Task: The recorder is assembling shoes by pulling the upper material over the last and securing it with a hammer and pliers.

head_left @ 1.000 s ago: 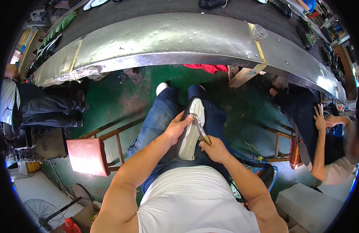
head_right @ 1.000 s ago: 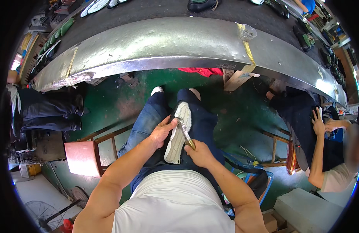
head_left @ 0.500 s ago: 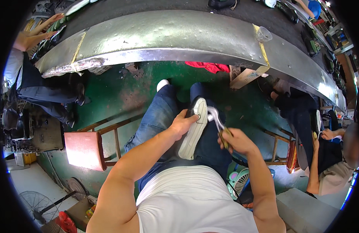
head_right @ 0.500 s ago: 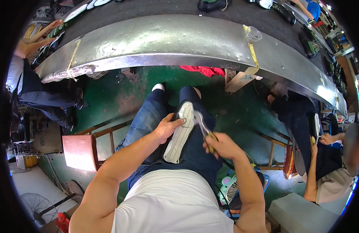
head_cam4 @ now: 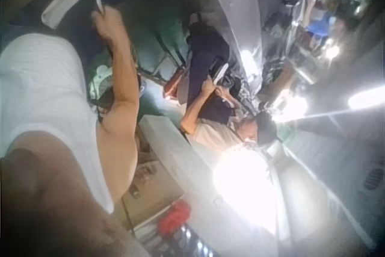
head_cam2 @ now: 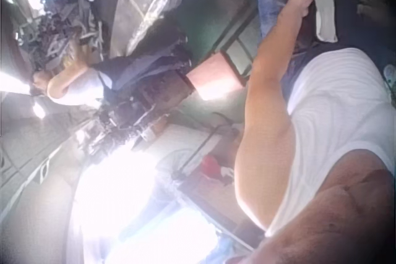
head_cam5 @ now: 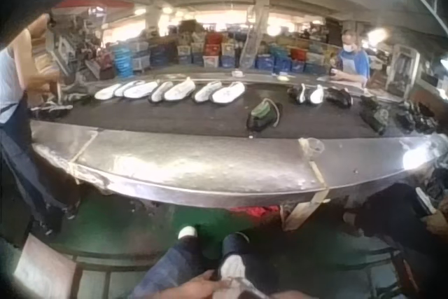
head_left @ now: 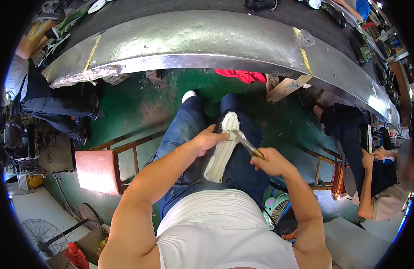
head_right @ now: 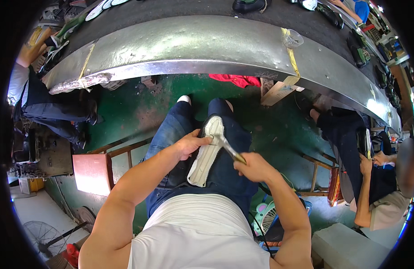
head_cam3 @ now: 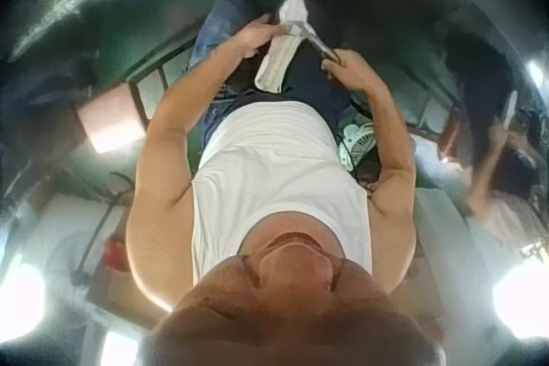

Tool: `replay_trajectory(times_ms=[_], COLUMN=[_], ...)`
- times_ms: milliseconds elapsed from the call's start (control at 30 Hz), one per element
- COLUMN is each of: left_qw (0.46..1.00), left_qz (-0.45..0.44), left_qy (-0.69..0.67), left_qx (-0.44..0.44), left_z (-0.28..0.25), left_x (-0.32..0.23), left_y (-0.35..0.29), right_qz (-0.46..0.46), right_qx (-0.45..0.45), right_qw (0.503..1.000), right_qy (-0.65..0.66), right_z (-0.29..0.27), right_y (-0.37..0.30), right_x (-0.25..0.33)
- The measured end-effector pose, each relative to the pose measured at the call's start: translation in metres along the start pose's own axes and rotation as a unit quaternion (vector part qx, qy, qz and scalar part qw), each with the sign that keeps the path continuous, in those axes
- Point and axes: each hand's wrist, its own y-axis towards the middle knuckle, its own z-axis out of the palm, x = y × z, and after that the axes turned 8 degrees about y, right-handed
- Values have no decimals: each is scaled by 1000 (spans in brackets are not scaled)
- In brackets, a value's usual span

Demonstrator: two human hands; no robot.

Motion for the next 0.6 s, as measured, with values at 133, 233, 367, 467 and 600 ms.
replay_trajectory(times_ms=[133, 233, 367, 467, 600], left_qw=[999, 999, 998, 998, 979], left_qz=[-34, -31, -2, 55, 181], left_qy=[17, 23, -10, 23, 59], left_qx=[26, 14, 60, 26, 67], left_z=[-3, -1, -4, 3, 3], left_x=[2, 4, -2, 16, 54], left_y=[8, 11, -2, 10, 8], right_qz=[-188, -291, -179, -151, -147], right_qx=[12, -39, -48, -31, -36], right_qw=[964, 918, 950, 971, 969], right_qy=[-187, -265, -252, -181, -198], right_z=[25, 44, 54, 50, 44], right_y=[-15, -17, -20, -29, -31], right_x=[-41, -25, -27, -37, -49])
